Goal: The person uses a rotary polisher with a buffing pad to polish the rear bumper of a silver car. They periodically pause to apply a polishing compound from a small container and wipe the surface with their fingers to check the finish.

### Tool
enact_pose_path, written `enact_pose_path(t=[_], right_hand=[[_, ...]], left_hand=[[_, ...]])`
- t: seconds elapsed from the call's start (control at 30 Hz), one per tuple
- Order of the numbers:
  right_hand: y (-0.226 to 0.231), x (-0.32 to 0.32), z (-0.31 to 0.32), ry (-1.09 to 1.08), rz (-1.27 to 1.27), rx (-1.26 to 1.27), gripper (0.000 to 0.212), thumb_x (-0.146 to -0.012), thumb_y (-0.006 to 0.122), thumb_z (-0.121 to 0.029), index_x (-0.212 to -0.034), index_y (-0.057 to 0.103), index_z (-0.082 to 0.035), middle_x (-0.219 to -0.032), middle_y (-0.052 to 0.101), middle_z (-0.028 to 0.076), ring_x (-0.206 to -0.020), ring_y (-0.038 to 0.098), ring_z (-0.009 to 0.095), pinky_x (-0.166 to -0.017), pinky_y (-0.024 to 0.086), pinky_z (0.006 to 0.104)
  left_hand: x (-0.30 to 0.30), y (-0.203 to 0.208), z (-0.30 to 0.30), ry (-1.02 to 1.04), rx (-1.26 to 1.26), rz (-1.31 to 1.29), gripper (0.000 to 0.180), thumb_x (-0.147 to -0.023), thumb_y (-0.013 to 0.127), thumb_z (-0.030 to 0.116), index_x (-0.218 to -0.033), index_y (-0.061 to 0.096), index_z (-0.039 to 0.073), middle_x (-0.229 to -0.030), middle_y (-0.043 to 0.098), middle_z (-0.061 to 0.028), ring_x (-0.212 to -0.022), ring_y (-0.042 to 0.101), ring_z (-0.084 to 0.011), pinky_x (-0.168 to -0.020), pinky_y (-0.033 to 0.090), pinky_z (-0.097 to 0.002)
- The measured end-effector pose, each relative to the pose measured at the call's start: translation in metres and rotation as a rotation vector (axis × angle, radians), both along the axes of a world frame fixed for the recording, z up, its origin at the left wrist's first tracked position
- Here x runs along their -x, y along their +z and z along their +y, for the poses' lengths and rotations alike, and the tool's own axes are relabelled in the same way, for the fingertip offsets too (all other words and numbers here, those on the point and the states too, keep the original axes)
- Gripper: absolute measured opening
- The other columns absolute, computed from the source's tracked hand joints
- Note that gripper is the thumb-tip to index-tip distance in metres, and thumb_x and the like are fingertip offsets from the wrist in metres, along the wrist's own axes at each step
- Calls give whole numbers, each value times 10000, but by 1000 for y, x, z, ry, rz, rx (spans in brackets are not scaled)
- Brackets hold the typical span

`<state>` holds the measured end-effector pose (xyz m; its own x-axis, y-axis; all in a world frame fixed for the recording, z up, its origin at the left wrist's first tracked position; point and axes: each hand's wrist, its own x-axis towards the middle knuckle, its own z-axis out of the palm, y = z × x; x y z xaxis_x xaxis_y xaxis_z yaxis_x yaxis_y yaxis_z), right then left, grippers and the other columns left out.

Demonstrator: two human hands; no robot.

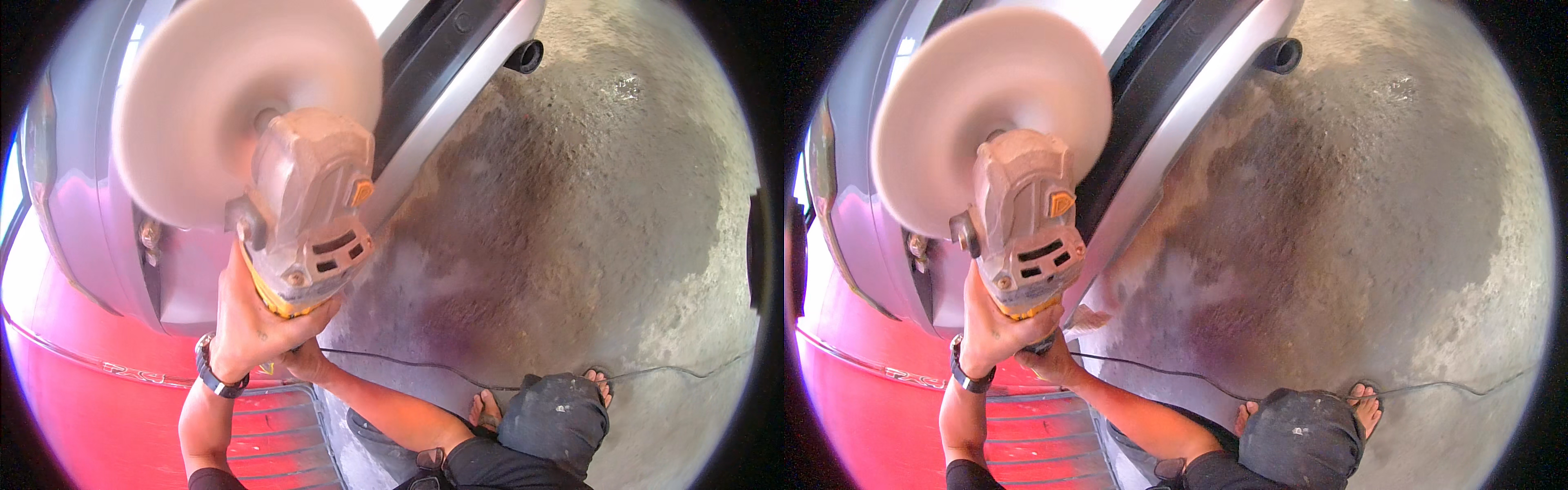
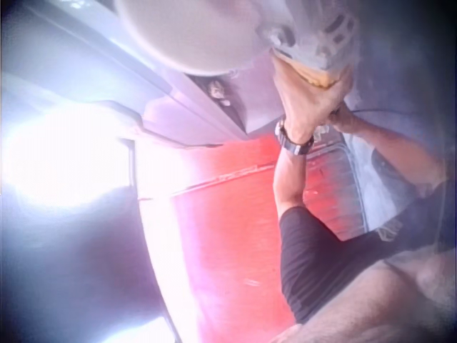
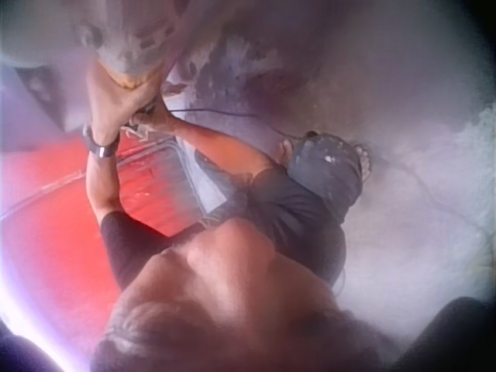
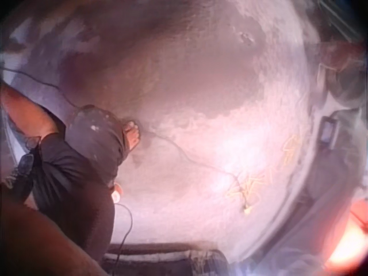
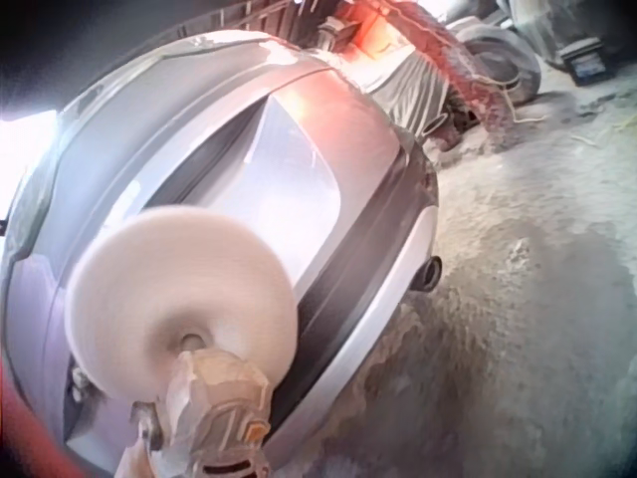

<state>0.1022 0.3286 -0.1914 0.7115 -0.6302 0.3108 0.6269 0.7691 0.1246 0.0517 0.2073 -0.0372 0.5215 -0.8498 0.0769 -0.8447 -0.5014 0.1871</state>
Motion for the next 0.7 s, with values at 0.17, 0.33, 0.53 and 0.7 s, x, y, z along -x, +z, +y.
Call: enact_pose_path(t=[0.17, 0.33, 0.53, 0.7], right_hand=[[-12, -16, 47, 83, -34, 164, 911, -782, 926, -438, -1468, 454, -69, -1409, 579, 70, -1298, 550, 202, -1110, 440, 405], [-16, -17, 86, 135, -58, 147, 902, -767, 939, -408, -1454, 459, -73, -1380, 590, 71, -1271, 561, 211, -1100, 449, 408], [-28, -13, 119, 216, -42, 270, 764, -782, 920, -342, -1384, 535, -71, -1291, 640, 68, -1211, 602, 206, -1061, 485, 409], [-35, -8, 140, 105, 16, 304, 714, -778, 914, -276, -1366, 569, -63, -1300, 668, 71, -1210, 623, 204, -1075, 483, 402]], left_hand=[[-10, 1, 40, 36, -40, 2, 884, -649, 943, 242, -1329, 453, -37, -1118, 718, -166, -1001, 720, -253, -901, 561, -390], [-12, 5, 73, 105, -108, 68, 657, -634, 922, 212, -1181, 648, -25, -1039, 759, -130, -916, 736, -210, -839, 583, -359], [-15, 3, 116, 154, -43, 123, 615, -677, 897, 153, -1202, 650, -49, -1088, 754, -122, -960, 726, -181, -872, 594, -353], [-21, 1, 151, 195, -69, 147, 630, -687, 912, 161, -1220, 649, -46, -1104, 754, -110, -967, 726, -169, -877, 603, -351]])
